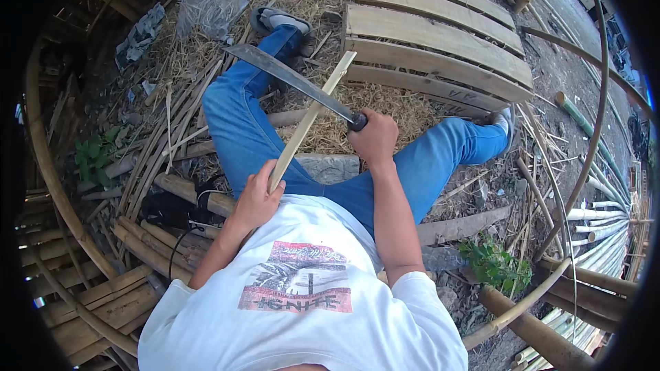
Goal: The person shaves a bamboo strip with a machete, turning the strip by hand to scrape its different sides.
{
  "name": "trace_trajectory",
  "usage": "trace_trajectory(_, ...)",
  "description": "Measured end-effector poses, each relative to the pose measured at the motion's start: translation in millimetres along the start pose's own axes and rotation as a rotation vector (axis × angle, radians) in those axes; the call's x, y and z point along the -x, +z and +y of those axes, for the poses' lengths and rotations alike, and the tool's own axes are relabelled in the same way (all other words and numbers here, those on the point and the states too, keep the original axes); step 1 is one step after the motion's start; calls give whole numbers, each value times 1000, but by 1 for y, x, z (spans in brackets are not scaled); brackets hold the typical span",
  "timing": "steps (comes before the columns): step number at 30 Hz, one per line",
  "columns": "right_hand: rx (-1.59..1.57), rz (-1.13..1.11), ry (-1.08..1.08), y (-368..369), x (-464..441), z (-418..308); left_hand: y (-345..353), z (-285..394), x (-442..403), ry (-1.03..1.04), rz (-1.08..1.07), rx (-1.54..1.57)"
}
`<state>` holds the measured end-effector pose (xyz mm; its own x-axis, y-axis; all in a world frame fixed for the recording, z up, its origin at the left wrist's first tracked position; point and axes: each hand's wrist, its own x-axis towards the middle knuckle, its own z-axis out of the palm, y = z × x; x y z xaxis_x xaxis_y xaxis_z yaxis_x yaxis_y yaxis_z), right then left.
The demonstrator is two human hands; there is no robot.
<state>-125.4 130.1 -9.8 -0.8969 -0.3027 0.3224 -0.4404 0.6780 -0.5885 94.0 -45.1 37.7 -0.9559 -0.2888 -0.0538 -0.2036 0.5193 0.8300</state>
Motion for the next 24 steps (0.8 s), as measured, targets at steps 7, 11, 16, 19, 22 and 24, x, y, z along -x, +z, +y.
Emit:
trace_trajectory(7,47,0,33,4,-14,0,-15,-8,20,-58,-98,5)
trace_trajectory(11,117,-9,-32,0,-15,6,-21,-9,26,-53,-143,-24)
trace_trajectory(16,163,1,-87,6,-23,2,-17,-10,28,-79,-111,3)
trace_trajectory(19,157,-24,-82,11,-26,1,-18,-8,26,-92,-87,-3)
trace_trajectory(22,177,-49,-86,11,-35,1,-14,-13,23,-90,-70,-14)
trace_trajectory(24,167,-60,-96,11,-39,3,-15,-14,20,-103,-76,-11)
